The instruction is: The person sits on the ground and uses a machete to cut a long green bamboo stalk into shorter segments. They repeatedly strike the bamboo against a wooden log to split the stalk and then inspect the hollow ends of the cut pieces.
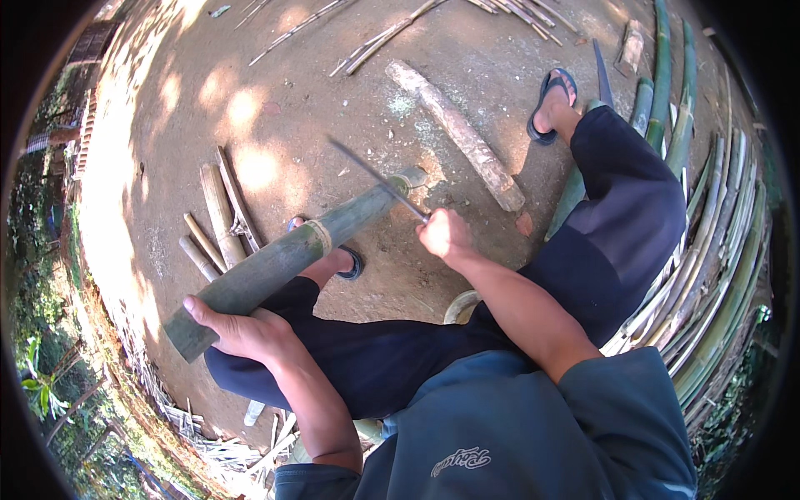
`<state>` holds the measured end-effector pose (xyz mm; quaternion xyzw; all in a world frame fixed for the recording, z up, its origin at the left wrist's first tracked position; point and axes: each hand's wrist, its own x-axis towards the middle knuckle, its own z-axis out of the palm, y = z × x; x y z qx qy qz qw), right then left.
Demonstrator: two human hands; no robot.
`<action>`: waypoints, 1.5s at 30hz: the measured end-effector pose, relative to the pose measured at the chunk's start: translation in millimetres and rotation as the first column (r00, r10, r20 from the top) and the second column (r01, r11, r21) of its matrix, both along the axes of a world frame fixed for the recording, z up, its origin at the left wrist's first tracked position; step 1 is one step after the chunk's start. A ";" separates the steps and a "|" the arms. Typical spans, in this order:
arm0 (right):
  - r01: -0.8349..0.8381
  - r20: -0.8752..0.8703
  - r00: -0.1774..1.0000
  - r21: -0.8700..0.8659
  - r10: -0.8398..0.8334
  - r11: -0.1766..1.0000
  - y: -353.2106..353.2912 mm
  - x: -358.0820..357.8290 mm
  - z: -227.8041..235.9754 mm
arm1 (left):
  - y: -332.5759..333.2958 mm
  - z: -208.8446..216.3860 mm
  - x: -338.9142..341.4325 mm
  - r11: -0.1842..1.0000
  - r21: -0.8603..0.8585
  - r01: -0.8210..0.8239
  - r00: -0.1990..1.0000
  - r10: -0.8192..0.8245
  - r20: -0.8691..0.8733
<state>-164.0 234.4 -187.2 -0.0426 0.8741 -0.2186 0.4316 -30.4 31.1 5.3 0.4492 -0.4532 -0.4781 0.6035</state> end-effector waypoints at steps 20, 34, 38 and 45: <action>-0.030 -0.026 0.999 0.122 0.034 0.992 34.8 0.0 -46.3 | -47.0 -27.8 41.4 0.982 0.185 -0.024 0.982 0.057 -0.179; -0.166 -0.148 0.974 0.036 0.169 0.986 32.8 -3.6 -54.9 | -48.1 -30.1 39.4 0.968 0.187 -0.167 0.984 0.153 0.089; -0.072 -0.099 0.991 0.143 0.087 0.987 41.9 -12.0 -56.9 | -43.8 -29.4 38.3 0.980 0.105 -0.168 0.983 0.158 0.095; -0.045 -0.112 0.992 0.069 0.053 0.997 38.7 2.5 -59.0 | -41.8 -33.0 30.6 0.932 0.161 -0.326 0.935 0.293 0.201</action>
